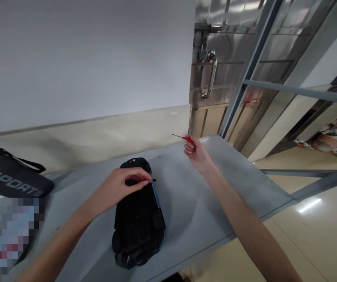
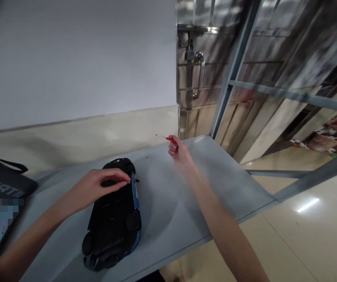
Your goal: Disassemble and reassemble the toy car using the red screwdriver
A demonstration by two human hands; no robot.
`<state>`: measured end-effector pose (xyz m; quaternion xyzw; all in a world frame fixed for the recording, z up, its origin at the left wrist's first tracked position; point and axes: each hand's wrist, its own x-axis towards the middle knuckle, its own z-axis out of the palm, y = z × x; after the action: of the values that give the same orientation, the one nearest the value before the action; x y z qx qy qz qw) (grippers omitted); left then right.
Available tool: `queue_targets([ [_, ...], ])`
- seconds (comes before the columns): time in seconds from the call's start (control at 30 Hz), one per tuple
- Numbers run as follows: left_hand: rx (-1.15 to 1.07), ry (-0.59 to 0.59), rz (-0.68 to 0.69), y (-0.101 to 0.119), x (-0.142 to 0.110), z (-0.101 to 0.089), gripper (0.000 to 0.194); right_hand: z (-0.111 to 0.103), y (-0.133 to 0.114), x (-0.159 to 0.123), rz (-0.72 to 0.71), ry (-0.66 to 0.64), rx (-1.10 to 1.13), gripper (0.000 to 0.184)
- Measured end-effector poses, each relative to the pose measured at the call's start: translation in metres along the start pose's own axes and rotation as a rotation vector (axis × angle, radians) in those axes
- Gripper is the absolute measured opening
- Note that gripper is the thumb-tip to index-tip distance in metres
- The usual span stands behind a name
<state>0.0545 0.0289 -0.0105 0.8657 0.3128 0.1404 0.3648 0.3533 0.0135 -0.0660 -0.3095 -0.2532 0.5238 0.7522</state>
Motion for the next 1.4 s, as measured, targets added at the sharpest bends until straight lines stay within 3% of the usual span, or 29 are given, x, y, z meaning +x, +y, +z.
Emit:
queue_targets([
  [0.47, -0.079, -0.019, -0.065, -0.005, 0.005, 0.006, 0.015, 0.001, -0.002, 0.0, 0.012, -0.011, 0.025, 0.016],
  [0.87, 0.131, -0.034, 0.023, 0.008, 0.011, 0.004, 0.015, 0.003, -0.005, -0.002, 0.012, -0.011, 0.066, 0.016],
  [1.23, 0.013, -0.038, -0.003, 0.0, 0.012, 0.008, 0.014, 0.005, -0.007, -0.003, 0.02, -0.003, 0.087, 0.013],
  [1.4, 0.066, -0.029, 0.006, 0.003, 0.012, 0.008, 0.014, 0.006, -0.008, -0.004, 0.021, 0.004, 0.085, 0.013],
])
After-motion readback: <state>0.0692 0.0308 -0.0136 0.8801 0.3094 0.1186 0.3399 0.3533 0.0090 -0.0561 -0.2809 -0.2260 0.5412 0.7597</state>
